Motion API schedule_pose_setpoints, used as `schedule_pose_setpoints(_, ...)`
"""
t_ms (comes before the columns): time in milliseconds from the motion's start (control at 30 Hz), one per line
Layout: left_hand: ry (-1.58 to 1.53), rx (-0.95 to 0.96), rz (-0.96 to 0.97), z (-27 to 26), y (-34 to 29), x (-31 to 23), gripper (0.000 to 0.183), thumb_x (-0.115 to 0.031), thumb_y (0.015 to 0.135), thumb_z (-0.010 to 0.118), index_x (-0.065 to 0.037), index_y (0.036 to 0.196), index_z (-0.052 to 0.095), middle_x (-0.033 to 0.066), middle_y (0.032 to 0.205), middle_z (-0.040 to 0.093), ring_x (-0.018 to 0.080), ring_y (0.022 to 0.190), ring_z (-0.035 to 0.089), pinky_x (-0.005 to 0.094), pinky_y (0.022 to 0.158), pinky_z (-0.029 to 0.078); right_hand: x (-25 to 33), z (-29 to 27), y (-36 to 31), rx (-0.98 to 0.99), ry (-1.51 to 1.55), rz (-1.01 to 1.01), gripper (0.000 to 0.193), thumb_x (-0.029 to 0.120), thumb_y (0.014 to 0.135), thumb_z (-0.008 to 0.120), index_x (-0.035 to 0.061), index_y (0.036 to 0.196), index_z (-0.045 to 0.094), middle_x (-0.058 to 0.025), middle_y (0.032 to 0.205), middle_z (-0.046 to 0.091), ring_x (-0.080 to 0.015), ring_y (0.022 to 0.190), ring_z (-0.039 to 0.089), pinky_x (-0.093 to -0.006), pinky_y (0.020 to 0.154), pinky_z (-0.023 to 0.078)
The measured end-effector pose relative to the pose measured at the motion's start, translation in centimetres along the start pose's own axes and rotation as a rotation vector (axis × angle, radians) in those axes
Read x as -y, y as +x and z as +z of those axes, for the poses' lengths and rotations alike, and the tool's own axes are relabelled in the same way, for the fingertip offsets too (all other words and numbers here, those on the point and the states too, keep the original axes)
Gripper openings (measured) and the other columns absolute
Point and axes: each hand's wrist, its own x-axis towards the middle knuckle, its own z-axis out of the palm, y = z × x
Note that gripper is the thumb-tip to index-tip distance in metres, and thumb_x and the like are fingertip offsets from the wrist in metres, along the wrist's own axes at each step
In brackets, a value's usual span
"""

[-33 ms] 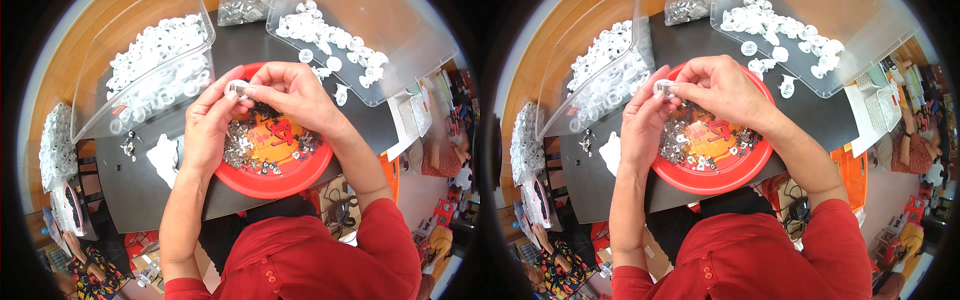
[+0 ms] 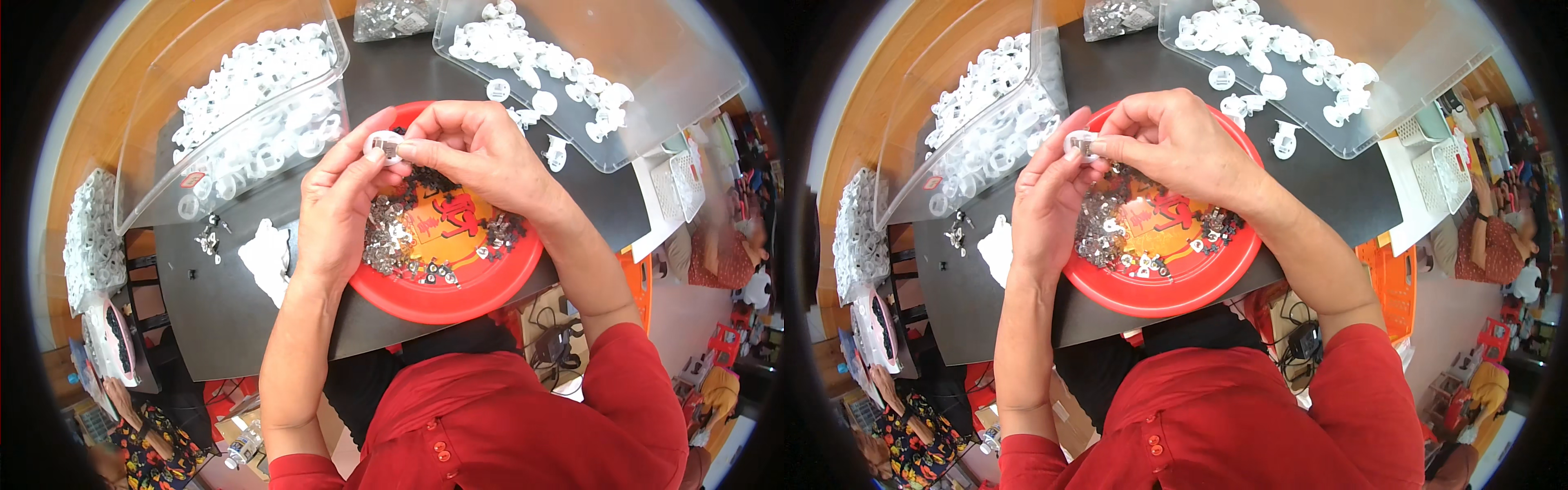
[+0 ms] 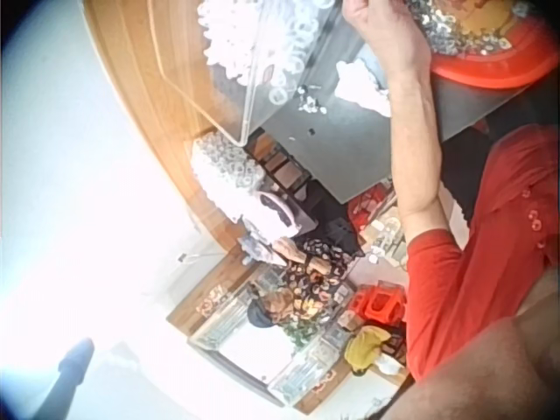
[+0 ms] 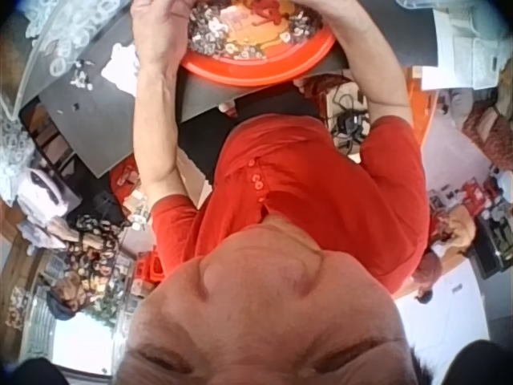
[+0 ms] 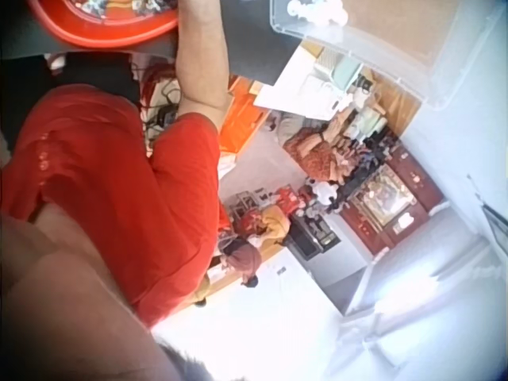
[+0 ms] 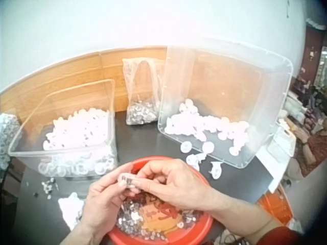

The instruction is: Sorting and inspecting small plastic and metal components for shoes into a red tray.

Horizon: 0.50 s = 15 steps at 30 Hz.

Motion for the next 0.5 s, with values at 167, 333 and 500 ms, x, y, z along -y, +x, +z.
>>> schedule_pose_setpoints(167, -0.021, -0.005, -0.043, -0.4, -0.1, -0.5, 0.044, -0.009, 0.091, 0.051, 0.005, 0.133, 0.048, 0.0160, 0.109, 0.064, 0.0136, 0.085, 0.058, 0.0286, 0.086, 0.047, 2.0, -2.6, 0.0, -0.171, -0.391, -0.052, 0.020, 0.017, 0.083, 0.069, -0.0022, 0.082, 0.068, -0.0051, 0.070, 0.067, -0.0102, 0.062, 0.062, -0.0255, 0.059, 0.048)
schedule_pose_setpoints(333, -0.020, -0.033, -0.002, -0.1, -0.2, -0.7, 0.034, -0.007, 0.091, 0.052, 0.002, 0.123, 0.059, 0.0123, 0.102, 0.066, 0.0119, 0.081, 0.062, 0.0292, 0.079, 0.051, 2.6, -4.8, -0.4, -0.056, -0.859, 0.029, 0.015, 0.015, 0.074, 0.069, 0.0009, 0.079, 0.069, -0.0137, 0.069, 0.066, -0.0267, 0.066, 0.065, -0.0353, 0.064, 0.051)
schedule_pose_setpoints(500, 0.011, -0.021, 0.009, -0.3, -0.4, -0.7, 0.033, -0.008, 0.091, 0.053, 0.002, 0.122, 0.060, 0.0127, 0.102, 0.066, 0.0122, 0.082, 0.062, 0.0283, 0.080, 0.051, 1.8, -4.5, -0.3, 0.158, -1.072, 0.008, 0.010, 0.012, 0.071, 0.070, 0.0031, 0.077, 0.070, -0.0139, 0.070, 0.067, -0.0298, 0.070, 0.066, -0.0373, 0.066, 0.051)
